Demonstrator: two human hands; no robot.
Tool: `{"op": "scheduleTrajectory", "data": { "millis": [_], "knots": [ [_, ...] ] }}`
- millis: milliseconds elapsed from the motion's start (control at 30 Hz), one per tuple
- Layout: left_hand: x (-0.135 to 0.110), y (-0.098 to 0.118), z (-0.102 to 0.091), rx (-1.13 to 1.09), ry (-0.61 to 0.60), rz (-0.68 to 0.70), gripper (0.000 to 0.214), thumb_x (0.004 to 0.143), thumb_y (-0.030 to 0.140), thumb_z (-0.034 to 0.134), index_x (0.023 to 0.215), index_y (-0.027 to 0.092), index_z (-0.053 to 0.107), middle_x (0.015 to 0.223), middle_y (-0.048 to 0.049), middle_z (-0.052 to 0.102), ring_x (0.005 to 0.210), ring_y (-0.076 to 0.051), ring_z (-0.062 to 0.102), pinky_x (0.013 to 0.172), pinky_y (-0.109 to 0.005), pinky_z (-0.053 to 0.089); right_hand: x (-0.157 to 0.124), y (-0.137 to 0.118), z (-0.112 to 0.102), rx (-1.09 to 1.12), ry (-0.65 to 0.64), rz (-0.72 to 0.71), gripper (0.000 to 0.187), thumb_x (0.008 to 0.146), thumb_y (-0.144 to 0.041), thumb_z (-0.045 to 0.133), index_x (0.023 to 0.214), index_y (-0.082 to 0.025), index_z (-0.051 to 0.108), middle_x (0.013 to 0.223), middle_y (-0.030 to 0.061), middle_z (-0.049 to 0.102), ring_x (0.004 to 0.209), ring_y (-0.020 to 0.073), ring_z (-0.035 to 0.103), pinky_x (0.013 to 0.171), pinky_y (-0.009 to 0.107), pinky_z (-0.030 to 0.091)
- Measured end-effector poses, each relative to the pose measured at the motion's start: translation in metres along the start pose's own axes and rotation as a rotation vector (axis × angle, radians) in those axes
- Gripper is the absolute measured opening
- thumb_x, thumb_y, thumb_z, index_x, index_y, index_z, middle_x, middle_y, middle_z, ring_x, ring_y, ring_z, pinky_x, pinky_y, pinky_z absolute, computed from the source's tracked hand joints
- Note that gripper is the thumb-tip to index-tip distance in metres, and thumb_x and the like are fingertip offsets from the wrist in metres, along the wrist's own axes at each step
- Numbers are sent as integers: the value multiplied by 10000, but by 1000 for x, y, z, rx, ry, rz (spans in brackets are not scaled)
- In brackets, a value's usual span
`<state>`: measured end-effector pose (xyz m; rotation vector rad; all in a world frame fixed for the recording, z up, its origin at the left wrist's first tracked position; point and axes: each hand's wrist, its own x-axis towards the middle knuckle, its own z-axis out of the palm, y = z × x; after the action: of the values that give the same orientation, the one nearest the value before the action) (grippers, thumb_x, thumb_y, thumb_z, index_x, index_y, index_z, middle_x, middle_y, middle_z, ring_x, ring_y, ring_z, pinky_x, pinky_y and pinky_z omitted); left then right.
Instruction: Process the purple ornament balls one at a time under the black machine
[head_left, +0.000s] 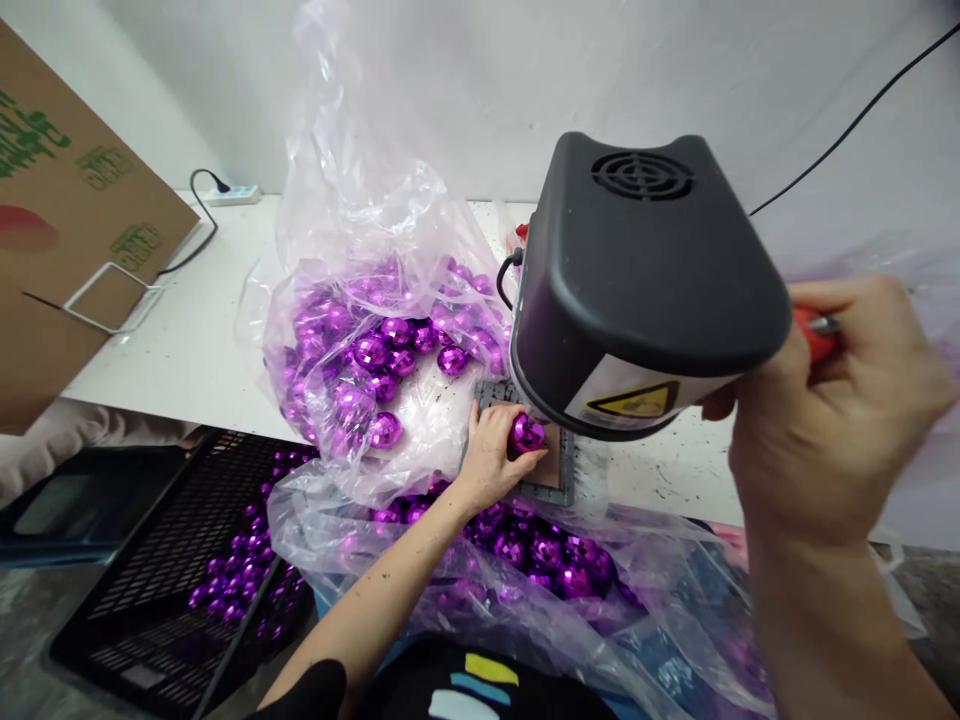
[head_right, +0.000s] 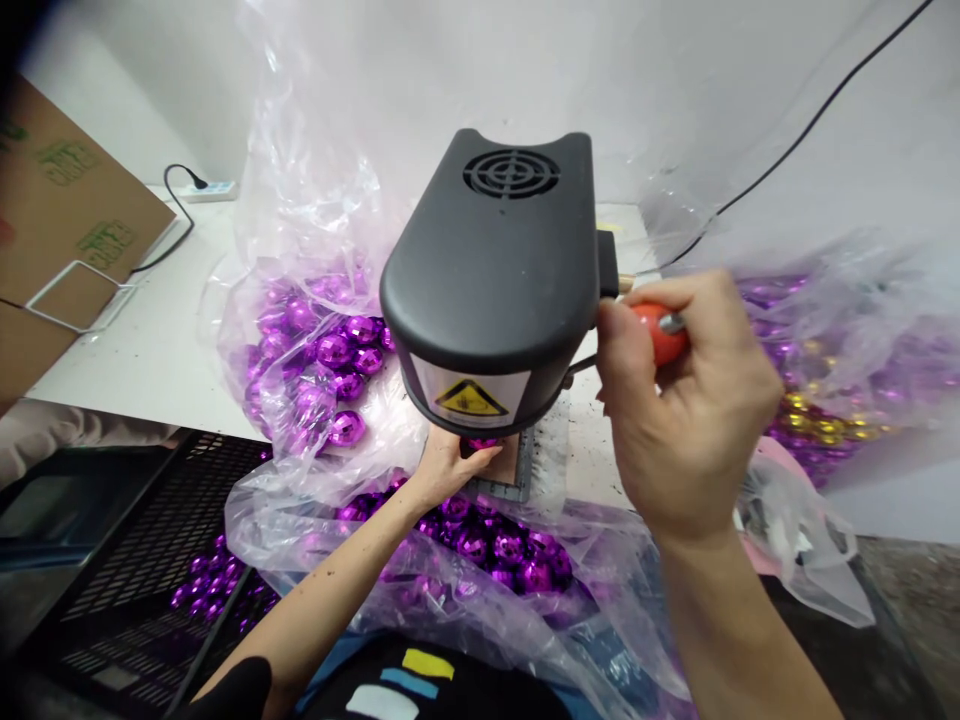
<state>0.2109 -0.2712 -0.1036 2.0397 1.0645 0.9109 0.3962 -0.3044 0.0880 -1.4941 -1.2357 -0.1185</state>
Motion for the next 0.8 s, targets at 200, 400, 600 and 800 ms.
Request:
{"op": "scheduleTrajectory", "data": {
  "millis": [200, 400, 600, 800],
  "knots": [
    [1, 2, -2, -122, -45, -65, 436, 817, 331, 729, 1226, 238, 613, 1204, -101, 664, 1204, -305, 565, 1153, -569, 331, -37, -4, -12, -191, 72, -121, 290, 868, -467, 614, 801, -194, 685, 566, -15, 515, 544, 91, 513, 535, 266, 381],
    [0, 5, -4, -217, -39, -111, 467, 793, 328, 753, 1231, 246, 614, 1203, -109, 666, 1209, -319, 568, 1110, -558, 390, -62, 0, -15, -94, -6, -137, 170, 806, -356, 658, 827, -188, 648, 611, -8, 590, 498, 106, 553, 439, 248, 404],
    [-1, 4, -3, -248, -31, -127, 469, 769, 326, 781, 1205, 261, 621, 1206, -106, 670, 1209, -327, 575, 1099, -548, 409, -76, 8, -16, -126, -55, -132, 161, 833, -359, 603, 750, -221, 602, 613, -6, 569, 500, 119, 529, 406, 264, 375],
    [-1, 2, -1, -245, -26, -130, 491, 769, 363, 778, 1216, 253, 609, 1210, -103, 660, 1221, -319, 565, 1129, -570, 380, -100, 31, -15, -210, -103, -218, 63, 815, -286, 631, 808, -224, 622, 708, 2, 614, 656, 133, 586, 537, 275, 474]
  ]
}}
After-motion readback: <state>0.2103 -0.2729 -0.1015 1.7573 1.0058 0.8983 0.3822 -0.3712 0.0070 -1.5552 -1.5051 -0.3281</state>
